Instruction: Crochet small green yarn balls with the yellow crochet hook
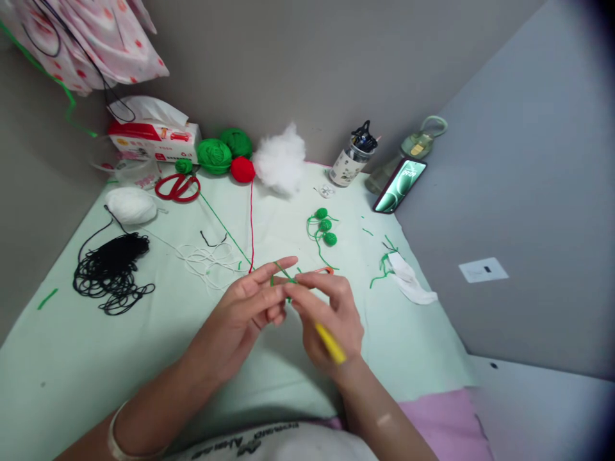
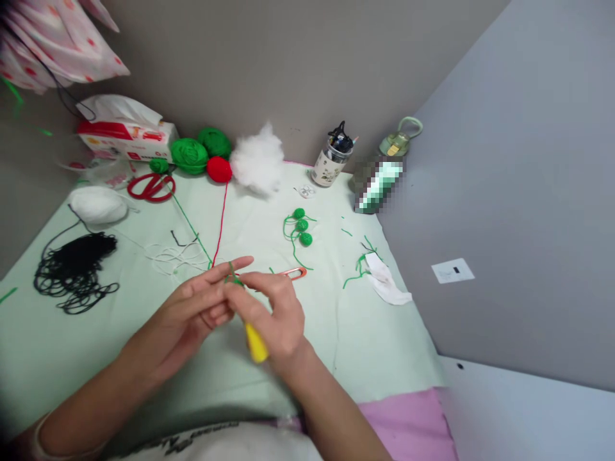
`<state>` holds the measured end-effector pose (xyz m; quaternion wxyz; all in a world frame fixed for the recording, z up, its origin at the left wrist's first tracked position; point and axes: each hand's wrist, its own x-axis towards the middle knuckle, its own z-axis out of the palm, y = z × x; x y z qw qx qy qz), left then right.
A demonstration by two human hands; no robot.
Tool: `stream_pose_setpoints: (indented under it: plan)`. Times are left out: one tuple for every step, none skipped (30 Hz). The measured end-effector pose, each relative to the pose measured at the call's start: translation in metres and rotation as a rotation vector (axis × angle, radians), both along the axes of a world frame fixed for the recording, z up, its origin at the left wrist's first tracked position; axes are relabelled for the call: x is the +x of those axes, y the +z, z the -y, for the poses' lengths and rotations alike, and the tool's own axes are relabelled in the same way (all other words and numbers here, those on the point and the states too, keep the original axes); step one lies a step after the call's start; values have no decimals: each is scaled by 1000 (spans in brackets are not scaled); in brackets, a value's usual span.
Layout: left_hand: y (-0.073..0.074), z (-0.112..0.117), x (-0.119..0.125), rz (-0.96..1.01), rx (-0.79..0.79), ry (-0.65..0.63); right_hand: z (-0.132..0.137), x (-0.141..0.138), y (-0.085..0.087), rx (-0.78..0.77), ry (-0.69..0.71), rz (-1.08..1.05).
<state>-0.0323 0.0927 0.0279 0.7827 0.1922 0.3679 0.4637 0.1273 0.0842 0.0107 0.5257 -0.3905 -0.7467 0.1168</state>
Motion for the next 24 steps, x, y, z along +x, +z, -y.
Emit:
stream_pose_setpoints:
  plan:
    - [1, -1, -1, 25, -30, -9, -1, 0, 1, -70, 22, -124]
    - [1, -3, -2, 33, -42, -2, -3, 0, 3, -153, 46, -259]
    - [1, -3, -3, 27, -36, 11, -5, 0, 5, -245, 77, -386]
    - [2, -4, -3, 10, -16, 19, -8, 0, 6, -325, 104, -494]
    - [2, -4, -3, -11, 15, 18, -10, 0, 7, -387, 134, -566]
    - [2, -3, -2, -37, 51, 13, -12, -1, 8, -432, 164, -604]
    - [1, -2, -1, -65, 84, 8, -13, -2, 7, -458, 188, -614]
    - [0, -1, 0, -93, 112, 7, -13, -4, 7, -466, 198, -606]
    - [0, 0, 2, -121, 135, 13, -13, -5, 6, -457, 194, -584]
    - [-1, 1, 3, -147, 149, 31, -12, -6, 5, -433, 178, -543]
    - [-2, 2, 4, -165, 151, 60, -11, -7, 3, -391, 150, -477]
    - [-2, 2, 5, -169, 142, 87, -9, -7, 2, -324, 116, -381]
    - [-3, 2, 6, -151, 122, 101, -7, -7, 1, -237, 77, -263]
    - [-3, 1, 6, -110, 89, 96, -6, -6, 0, -145, 42, -145]
    - [-4, 1, 6, -50, 48, 73, -5, -5, 0, -65, 18, -54]
    - [-5, -1, 6, 16, 5, 42, -5, -4, 0, -18, 6, -8]
    - [-6, -2, 5, 75, -34, 14, -5, -2, 1, -13, 1, -21]
    - [-7, -4, 4, 115, -65, 1, -6, 0, 2, -49, 4, -90]
    - [-7, -5, 3, 130, -84, 8, -8, 1, 3, -120, 15, -201]
    - [-7, -6, 2, 122, -86, 29, -10, 3, 4, -211, 39, -328]
    - [-7, -7, 2, 100, -74, 53, -12, 4, 5, -306, 73, -453]
    - [-7, -7, 1, 72, -52, 70, -14, 4, 5, -393, 117, -556]
    - [-6, -7, 2, 46, -23, 74, -15, 4, 5, -459, 166, -622]
    - [-5, -6, 3, 20, 5, 67, -16, 3, 4, -501, 208, -648]
